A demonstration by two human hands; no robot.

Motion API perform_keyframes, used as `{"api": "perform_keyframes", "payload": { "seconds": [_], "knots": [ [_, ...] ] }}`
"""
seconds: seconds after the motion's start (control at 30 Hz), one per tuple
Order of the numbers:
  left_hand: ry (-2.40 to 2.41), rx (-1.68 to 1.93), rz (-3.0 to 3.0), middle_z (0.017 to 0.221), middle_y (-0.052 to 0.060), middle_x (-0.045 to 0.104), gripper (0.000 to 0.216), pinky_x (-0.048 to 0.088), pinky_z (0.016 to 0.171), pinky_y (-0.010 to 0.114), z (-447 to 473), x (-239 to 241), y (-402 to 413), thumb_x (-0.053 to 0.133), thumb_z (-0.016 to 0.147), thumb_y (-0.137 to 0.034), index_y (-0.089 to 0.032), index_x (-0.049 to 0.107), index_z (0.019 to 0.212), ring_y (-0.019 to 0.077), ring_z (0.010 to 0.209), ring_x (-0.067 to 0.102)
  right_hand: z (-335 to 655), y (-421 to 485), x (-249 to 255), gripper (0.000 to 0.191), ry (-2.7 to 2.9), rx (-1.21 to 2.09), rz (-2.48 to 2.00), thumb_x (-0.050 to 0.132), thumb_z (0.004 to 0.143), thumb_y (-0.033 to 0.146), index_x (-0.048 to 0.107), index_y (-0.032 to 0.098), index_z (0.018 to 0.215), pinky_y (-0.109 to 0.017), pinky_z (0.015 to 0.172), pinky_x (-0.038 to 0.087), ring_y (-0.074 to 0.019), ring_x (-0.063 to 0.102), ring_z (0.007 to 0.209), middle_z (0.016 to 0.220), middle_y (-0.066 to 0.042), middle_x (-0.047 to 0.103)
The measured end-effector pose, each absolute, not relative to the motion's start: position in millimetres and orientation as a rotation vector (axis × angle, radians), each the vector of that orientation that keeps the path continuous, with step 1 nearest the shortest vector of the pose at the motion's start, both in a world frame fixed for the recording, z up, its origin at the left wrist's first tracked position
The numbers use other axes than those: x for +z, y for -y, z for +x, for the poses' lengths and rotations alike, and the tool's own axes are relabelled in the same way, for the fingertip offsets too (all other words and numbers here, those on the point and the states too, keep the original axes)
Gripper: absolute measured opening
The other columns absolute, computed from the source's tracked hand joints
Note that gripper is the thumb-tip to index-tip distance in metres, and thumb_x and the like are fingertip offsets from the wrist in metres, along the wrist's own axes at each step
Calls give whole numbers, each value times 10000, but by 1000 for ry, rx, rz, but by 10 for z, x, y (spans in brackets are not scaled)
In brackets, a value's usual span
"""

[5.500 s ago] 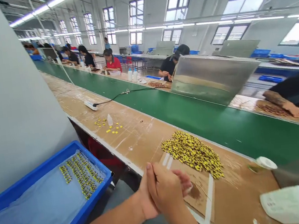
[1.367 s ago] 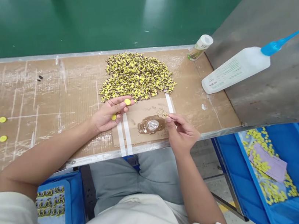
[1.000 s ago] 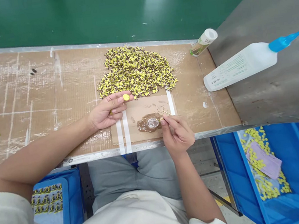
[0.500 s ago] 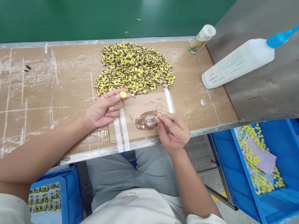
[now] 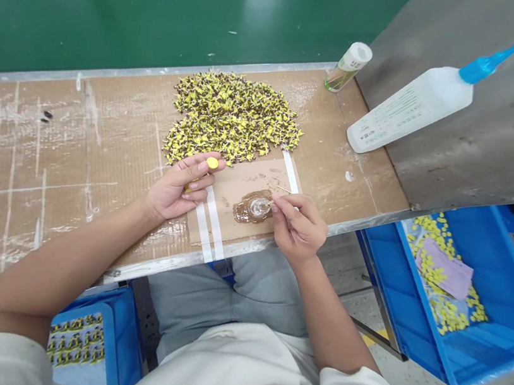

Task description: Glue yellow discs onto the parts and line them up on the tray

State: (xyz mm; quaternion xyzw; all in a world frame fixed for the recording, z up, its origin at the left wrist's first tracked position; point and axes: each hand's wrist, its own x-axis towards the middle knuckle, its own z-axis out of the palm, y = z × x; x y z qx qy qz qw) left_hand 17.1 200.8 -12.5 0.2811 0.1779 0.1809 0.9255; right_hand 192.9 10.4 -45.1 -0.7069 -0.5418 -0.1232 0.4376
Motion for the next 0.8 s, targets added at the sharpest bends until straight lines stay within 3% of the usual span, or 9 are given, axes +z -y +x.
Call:
{"api": "perform_keyframes", "payload": {
  "seconds": [0.17, 0.4, 0.6, 0.7, 0.8],
  "knots": [
    [-363, 371, 585, 1011, 62, 703, 255, 245, 353, 55, 175, -118, -2010, 748, 738, -172, -155, 721, 992, -26, 483, 402, 1939, -143, -438, 270, 1413, -349, -1624, 652, 843, 182, 691, 264, 1098, -318, 690, 568, -167, 673, 791, 920, -43, 692],
    [-386, 373, 588, 1010, 61, 711, 226, 340, 394, 52, 174, -129, -2003, 736, 754, -157, -147, 720, 979, -7, 570, 550, 1883, -150, -394, 200, 1254, -322, -1660, 685, 815, 216, 728, 242, 1009, -324, 682, 571, -171, 680, 766, 875, -41, 710],
    [-411, 335, 592, 1051, 71, 726, 226, 529, 597, 102, 158, -161, -2003, 701, 785, -124, -146, 715, 1009, 69, 776, 692, 1727, -203, -144, 203, 716, -66, -1565, 756, 766, 288, 742, 184, 939, -361, 734, 595, -172, 693, 736, 852, -38, 729],
    [-369, 322, 589, 1068, 70, 726, 227, 569, 704, 147, 156, -188, -2001, 695, 791, -120, -148, 715, 1016, 76, 794, 698, 1652, -324, 33, 216, 650, 30, -1511, 783, 741, 304, 745, 182, 915, -354, 712, 610, -157, 687, 681, 820, -22, 727],
    [-353, 317, 596, 1088, 72, 722, 236, 577, 716, 172, 155, -207, -1997, 702, 791, -141, -159, 712, 1025, 85, 806, 700, 1581, -491, 170, 182, 726, 89, -1480, 786, 741, 303, 747, 201, 886, -352, 741, 612, -163, 698, 717, 826, -13, 733]
  ]
}}
